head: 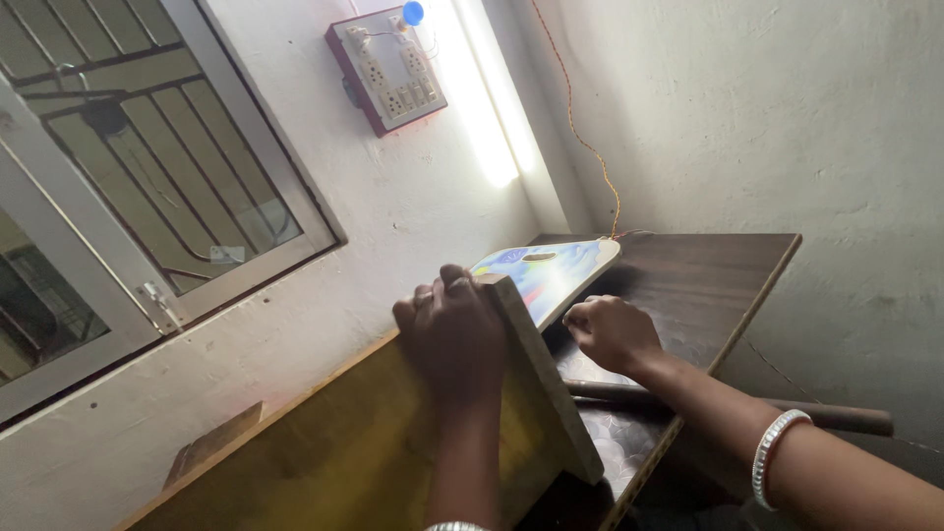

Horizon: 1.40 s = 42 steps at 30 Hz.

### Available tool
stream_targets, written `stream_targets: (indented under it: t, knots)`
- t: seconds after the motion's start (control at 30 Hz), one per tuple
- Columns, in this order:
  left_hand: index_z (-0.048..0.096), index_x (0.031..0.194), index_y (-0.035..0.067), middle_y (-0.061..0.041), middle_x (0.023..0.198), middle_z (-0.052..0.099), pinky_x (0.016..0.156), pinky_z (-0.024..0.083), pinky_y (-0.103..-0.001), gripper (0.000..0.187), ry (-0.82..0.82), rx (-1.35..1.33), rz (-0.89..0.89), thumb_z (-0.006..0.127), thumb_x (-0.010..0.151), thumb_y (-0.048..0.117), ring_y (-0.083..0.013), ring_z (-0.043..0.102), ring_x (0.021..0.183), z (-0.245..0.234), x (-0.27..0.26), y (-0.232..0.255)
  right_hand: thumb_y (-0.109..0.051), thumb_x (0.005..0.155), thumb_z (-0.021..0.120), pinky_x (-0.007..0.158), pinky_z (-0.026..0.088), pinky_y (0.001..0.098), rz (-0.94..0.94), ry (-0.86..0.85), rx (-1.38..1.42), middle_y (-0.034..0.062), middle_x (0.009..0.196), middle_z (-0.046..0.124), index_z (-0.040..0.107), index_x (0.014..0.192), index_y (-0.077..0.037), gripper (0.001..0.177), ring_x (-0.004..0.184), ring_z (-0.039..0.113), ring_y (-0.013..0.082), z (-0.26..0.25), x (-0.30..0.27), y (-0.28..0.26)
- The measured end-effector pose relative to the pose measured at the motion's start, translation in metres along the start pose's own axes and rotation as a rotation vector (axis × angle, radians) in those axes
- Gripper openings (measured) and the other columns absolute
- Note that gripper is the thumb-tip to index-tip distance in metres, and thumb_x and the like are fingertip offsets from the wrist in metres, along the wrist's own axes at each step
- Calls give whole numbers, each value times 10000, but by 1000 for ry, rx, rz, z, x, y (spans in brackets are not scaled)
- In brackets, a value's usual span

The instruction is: The person assembles a wooden box by aligning side panels and hammering nails into the frame. They repeatedly reposition the box and drive nails at multiple corners to secure the structure.

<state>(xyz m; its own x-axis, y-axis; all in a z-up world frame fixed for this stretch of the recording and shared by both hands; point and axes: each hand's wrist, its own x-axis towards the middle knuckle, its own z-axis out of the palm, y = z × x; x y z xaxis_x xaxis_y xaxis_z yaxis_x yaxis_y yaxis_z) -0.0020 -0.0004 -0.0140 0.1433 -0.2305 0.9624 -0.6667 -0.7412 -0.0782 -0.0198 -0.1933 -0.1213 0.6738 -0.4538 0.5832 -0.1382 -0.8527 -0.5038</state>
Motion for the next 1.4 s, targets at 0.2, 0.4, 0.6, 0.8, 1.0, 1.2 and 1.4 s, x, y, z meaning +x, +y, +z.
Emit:
stream_targets:
  t: [0.2, 0.4, 0.6, 0.8, 1.0, 1.2, 1.4]
  knots:
    - [660, 1128, 44, -92, 1027, 713, 1006, 435, -458, 272, 71, 102, 70, 574, 931, 211, -260, 656, 1044, -1, -15, -2, -257, 896, 658, 832, 573, 414, -124, 47, -58, 11, 954, 757, 817, 950, -208, 174, 963, 700, 235, 10, -11, 12]
    - [641, 1179, 31, -111, 1121, 686, 1036, 417, -461, 310, 80, 162, 103, 565, 955, 232, -278, 628, 1126, -4, -19, 4, -213, 930, 614, 805, 588, 419, -150, 37, -227, 37, 962, 736, 809, 993, -246, 208, 933, 712, 247, 21, -20, 24]
    - [605, 1195, 11, -137, 1172, 668, 1048, 409, -461, 356, 80, 163, 122, 571, 950, 267, -310, 594, 1177, -8, -22, 7, -201, 938, 583, 832, 594, 418, -95, 8, -375, 59, 1002, 721, 797, 1034, -271, 245, 940, 716, 262, 22, -27, 35]
    - [583, 1204, 5, -157, 1202, 657, 1079, 394, -480, 368, 85, 133, 130, 570, 954, 275, -332, 578, 1210, -9, -24, 7, -202, 975, 579, 1018, 542, 404, -11, -134, -294, 16, 1077, 744, 779, 1110, -294, 258, 1011, 717, 199, 29, -25, 43]
    - [578, 1198, 3, -165, 1218, 653, 1100, 397, -491, 339, 112, 99, 138, 569, 938, 222, -348, 578, 1214, -10, -27, 5, -120, 876, 604, 1027, 545, 407, 34, -152, -251, 32, 1183, 716, 750, 1183, -270, 372, 1098, 685, 240, 29, -27, 43]
    - [577, 1187, 4, -168, 1210, 651, 1114, 401, -493, 328, 148, 61, 128, 585, 945, 225, -351, 582, 1212, -9, -27, 5, -207, 907, 593, 978, 551, 426, 44, -152, -283, 33, 1119, 728, 773, 1061, -235, 239, 1067, 685, 267, 27, -30, 40]
    - [573, 1190, -8, -184, 1195, 650, 1112, 386, -492, 344, 186, 54, 141, 569, 997, 277, -365, 592, 1196, -4, -33, 4, -226, 912, 565, 913, 565, 433, -49, -71, -329, 63, 983, 755, 771, 928, -191, 209, 946, 725, 253, 36, -32, 49]
